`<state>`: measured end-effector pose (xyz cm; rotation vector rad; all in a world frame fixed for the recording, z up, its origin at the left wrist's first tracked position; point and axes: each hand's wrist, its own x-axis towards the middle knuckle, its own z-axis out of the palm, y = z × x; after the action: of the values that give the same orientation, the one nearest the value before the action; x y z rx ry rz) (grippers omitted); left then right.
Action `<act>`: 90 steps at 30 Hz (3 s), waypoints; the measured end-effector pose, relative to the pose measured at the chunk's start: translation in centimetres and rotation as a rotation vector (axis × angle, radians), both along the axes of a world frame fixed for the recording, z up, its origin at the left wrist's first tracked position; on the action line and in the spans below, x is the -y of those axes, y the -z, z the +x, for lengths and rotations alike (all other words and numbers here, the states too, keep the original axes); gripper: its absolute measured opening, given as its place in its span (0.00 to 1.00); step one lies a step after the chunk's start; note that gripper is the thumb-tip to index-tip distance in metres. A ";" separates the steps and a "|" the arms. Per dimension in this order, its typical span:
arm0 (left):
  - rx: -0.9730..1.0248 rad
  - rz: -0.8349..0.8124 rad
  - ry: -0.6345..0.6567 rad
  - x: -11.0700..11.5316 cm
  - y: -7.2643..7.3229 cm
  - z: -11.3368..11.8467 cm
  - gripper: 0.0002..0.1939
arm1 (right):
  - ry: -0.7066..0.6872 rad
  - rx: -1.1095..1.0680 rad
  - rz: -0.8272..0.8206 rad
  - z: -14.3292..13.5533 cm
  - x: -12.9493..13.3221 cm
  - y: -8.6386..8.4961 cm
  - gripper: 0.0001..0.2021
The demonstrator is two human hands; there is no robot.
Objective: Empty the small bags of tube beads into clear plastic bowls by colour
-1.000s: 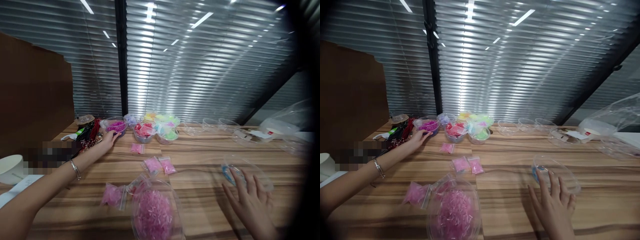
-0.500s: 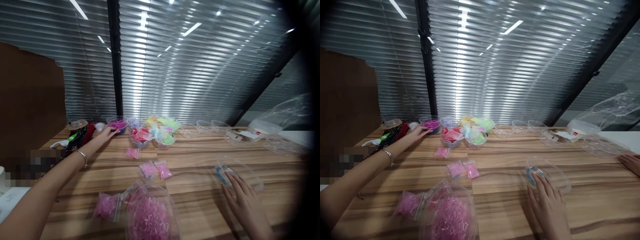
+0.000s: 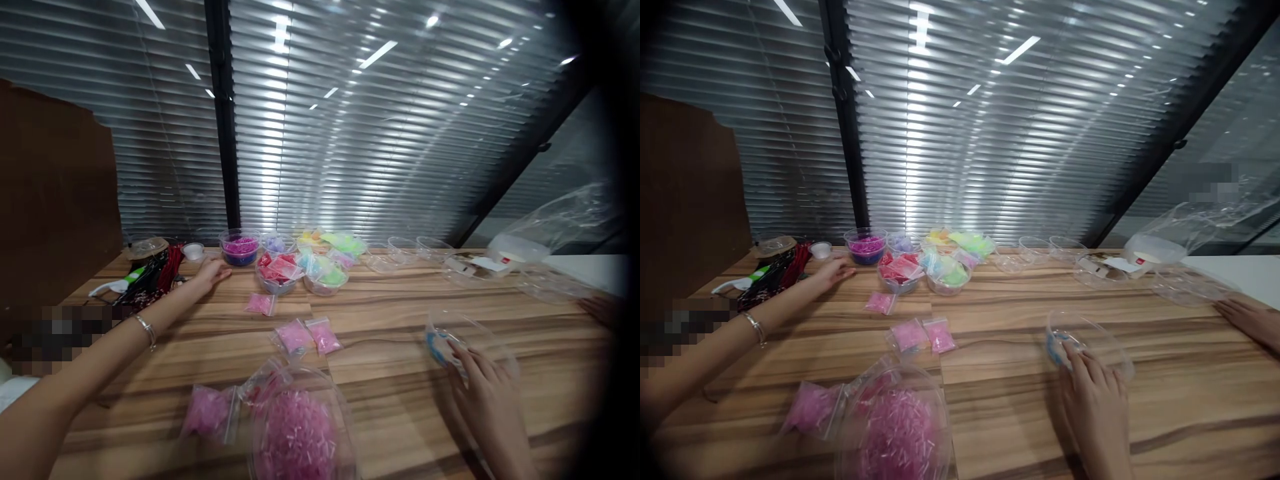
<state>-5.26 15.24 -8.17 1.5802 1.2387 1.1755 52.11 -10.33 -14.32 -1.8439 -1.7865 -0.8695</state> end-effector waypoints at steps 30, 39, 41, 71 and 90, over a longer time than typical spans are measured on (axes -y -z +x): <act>0.246 -0.356 0.521 18.2 -3.0 8.4 0.30 | -0.928 -0.065 0.079 -19.8 0.1 -9.5 0.12; 0.612 -0.606 0.274 19.3 -4.7 5.6 0.25 | -0.782 -0.332 -0.152 -20.9 -0.3 -10.9 0.26; 0.638 -0.617 0.166 19.6 -4.7 3.9 0.25 | -0.716 -0.526 -0.442 -20.5 0.3 -10.8 0.27; 0.906 -0.141 -0.536 24.9 -2.1 -4.9 0.19 | -1.105 -1.482 -1.059 -34.0 -10.8 -7.6 0.35; 0.731 -0.818 -0.066 27.3 -0.7 1.3 0.36 | -0.194 -0.933 -0.093 -11.4 -19.8 0.6 0.29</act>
<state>-3.91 -12.03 -7.46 0.4425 1.0528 0.9549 40.75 9.44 -14.92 -1.6598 -1.3468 0.1682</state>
